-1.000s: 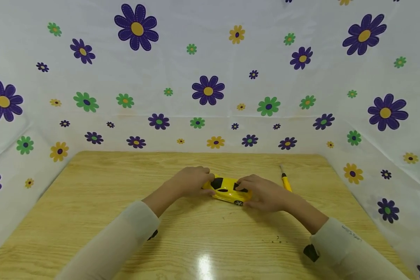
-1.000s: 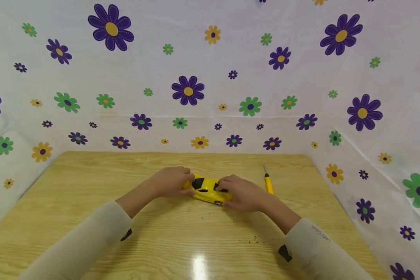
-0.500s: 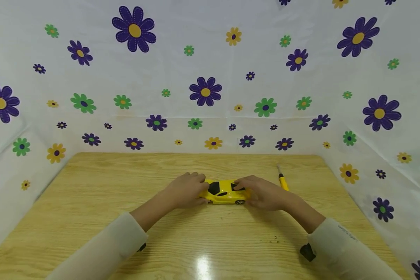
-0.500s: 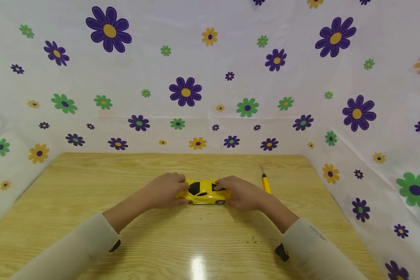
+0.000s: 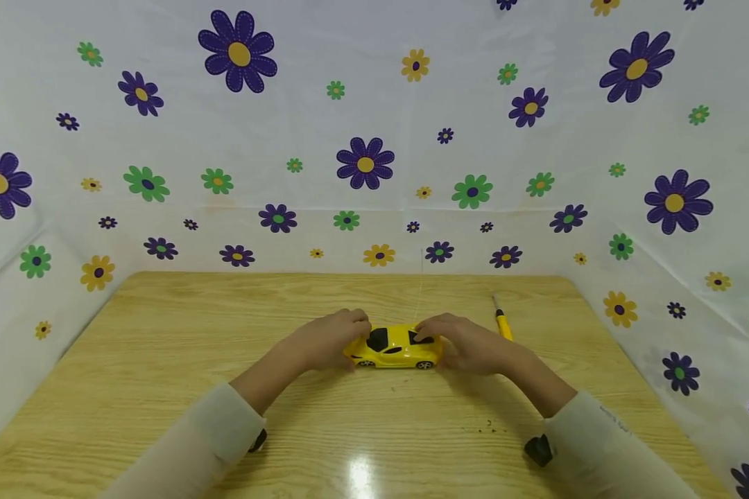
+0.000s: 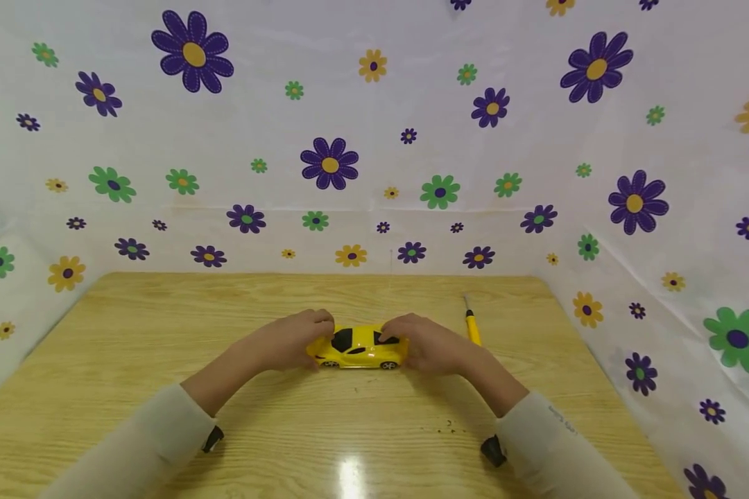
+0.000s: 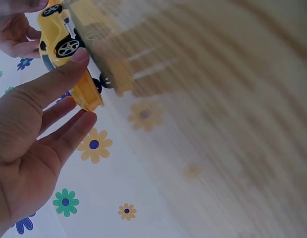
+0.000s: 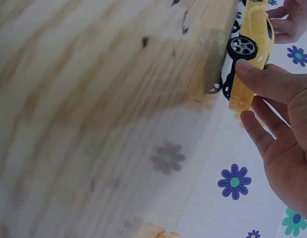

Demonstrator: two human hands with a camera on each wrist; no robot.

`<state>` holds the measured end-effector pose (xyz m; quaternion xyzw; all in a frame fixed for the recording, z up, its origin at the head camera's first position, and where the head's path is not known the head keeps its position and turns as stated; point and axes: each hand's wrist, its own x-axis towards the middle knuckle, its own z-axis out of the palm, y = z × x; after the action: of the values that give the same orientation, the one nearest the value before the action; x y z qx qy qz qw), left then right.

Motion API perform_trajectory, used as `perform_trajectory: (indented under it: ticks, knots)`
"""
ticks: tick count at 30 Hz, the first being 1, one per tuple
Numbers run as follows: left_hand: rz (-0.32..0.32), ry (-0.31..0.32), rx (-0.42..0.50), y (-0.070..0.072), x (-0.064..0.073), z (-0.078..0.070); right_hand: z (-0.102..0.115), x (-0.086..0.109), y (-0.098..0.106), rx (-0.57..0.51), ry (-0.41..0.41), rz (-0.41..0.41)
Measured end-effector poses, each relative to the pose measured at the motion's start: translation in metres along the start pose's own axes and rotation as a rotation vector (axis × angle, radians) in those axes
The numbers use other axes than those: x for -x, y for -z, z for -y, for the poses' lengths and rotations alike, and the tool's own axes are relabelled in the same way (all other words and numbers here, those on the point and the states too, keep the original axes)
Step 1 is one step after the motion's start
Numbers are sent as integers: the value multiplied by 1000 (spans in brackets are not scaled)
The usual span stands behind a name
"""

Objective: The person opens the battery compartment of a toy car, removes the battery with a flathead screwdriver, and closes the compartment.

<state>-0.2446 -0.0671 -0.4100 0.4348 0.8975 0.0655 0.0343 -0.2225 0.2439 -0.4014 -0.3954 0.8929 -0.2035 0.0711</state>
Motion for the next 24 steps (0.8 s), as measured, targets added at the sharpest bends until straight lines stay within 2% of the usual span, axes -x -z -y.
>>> perform_trajectory:
  ticks: [8,17,24]
  knots:
    - [-12,14,64,5,2,-3,1,-1,-7,10,-40,-22]
    - [-50,71,262,3,7,2,6,2,-8,-23,-43,-53]
    - [-53,77,333,5,12,4,5,5,-11,-64,-80,-75]
